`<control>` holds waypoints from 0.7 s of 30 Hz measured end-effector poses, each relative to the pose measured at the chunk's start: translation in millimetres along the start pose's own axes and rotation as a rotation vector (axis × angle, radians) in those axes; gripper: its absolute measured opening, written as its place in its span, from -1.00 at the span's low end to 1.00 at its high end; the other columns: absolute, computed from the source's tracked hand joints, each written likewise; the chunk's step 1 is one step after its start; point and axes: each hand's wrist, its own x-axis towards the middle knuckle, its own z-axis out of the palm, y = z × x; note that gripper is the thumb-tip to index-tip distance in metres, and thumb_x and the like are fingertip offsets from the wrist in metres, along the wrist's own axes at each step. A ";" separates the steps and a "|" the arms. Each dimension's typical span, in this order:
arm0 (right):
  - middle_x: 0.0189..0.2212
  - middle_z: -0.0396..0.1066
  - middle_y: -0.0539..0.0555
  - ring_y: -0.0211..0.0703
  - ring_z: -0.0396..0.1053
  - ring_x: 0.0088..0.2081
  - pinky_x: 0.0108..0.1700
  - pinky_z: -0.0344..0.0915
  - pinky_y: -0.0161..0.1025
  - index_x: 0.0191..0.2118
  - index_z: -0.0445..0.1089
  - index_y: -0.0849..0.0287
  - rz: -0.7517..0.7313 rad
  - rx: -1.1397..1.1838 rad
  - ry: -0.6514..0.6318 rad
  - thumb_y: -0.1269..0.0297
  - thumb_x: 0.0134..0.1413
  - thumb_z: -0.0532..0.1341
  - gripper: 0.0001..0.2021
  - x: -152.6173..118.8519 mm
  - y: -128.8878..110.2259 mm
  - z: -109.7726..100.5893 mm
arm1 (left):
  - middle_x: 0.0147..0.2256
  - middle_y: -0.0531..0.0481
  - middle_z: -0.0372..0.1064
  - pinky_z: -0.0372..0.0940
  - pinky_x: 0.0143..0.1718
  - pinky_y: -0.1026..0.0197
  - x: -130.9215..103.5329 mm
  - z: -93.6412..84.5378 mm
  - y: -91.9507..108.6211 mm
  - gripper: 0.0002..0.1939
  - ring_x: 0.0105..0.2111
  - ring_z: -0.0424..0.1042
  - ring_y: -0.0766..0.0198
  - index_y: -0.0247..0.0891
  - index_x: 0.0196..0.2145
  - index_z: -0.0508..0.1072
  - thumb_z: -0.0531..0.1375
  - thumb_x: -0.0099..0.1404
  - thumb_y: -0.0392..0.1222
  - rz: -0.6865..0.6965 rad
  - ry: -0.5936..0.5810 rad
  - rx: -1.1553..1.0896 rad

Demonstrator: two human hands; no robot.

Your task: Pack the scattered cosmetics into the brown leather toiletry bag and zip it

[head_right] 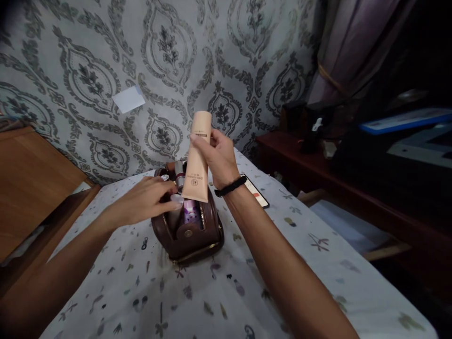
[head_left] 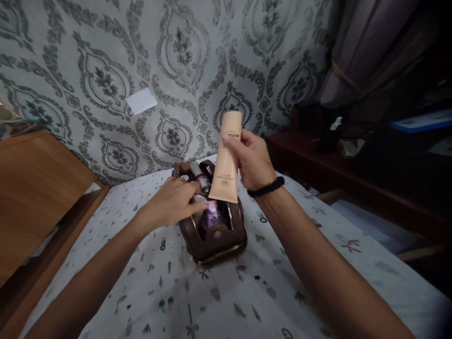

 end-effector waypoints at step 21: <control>-0.42 0.39 0.01 -0.16 0.42 -0.33 -0.30 0.40 -0.18 -0.35 0.31 0.12 -0.110 -0.031 0.060 0.00 0.00 0.29 -0.71 4.3 -6.4 -8.1 | -0.43 0.08 0.39 0.09 -0.41 0.24 -5.8 -4.3 19.3 -0.77 -0.44 0.31 0.29 -0.22 -0.41 0.35 0.19 0.23 -0.01 -0.139 0.357 -0.226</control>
